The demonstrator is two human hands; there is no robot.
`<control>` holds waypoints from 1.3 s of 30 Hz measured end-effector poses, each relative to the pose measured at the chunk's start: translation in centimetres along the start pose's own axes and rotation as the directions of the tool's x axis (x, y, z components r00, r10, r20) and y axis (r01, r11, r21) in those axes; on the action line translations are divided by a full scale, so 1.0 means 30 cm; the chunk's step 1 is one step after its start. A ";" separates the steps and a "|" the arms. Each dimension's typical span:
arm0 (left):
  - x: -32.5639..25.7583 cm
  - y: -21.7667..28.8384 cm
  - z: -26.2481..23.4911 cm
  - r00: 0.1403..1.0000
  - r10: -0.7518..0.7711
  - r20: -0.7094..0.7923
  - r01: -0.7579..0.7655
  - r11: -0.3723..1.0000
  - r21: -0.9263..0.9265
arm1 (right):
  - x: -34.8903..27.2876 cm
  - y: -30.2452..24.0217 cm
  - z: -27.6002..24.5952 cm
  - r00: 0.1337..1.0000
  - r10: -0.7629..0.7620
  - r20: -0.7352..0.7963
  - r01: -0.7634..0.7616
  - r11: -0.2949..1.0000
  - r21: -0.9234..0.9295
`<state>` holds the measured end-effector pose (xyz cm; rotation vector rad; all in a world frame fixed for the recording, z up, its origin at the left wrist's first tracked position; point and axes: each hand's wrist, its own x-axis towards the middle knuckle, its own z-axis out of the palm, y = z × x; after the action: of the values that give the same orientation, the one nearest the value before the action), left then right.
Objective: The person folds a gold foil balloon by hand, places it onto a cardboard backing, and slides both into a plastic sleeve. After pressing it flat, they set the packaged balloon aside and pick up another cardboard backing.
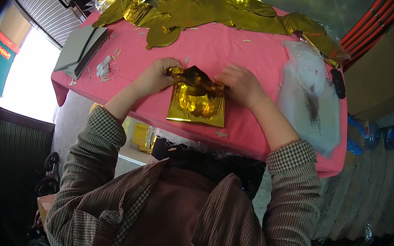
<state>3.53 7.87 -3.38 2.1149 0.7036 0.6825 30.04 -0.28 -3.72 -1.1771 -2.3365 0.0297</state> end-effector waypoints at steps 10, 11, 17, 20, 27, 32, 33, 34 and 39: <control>-0.032 0.075 0.006 0.978 0.204 0.049 -0.201 0.842 0.500 | -0.011 -0.031 -0.015 0.969 -0.222 0.108 0.247 0.870 -0.426; -0.037 0.071 0.005 0.947 0.312 0.077 -0.298 0.764 0.572 | -0.011 -0.034 -0.016 0.964 -0.217 0.154 0.264 0.842 -0.471; -0.061 0.100 -0.011 0.887 0.357 0.292 -0.449 0.525 0.723 | -0.044 -0.069 -0.010 0.953 -0.097 0.288 0.268 0.719 -0.641; -0.084 0.105 -0.020 0.890 0.344 0.299 -0.450 0.564 0.692 | -0.052 -0.096 -0.005 0.947 0.014 0.322 0.217 0.711 -0.669; -0.097 0.152 0.022 0.983 0.156 0.099 -0.184 0.881 0.436 | -0.062 -0.111 -0.008 0.942 0.051 0.332 0.183 0.751 -0.635; -0.121 0.164 0.089 0.943 0.286 0.171 -0.329 0.877 0.351 | -0.059 -0.118 -0.010 0.936 0.077 0.344 0.149 0.797 -0.585; -0.127 0.170 0.095 0.929 0.303 0.212 -0.362 0.863 0.353 | -0.062 -0.115 -0.011 0.935 0.079 0.344 0.148 0.797 -0.586; -0.133 0.174 0.096 0.929 0.304 0.213 -0.363 0.863 0.352 | -0.065 -0.109 -0.010 0.935 0.072 0.347 0.149 0.809 -0.569; -0.150 0.161 0.088 0.923 0.290 0.253 -0.364 0.873 0.324 | -0.059 -0.100 -0.034 0.917 0.093 0.389 0.129 0.851 -0.509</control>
<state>3.35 0.91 -1.96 2.6455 0.3802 0.5354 29.13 -3.70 -2.88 -1.5216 -2.8268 -0.4501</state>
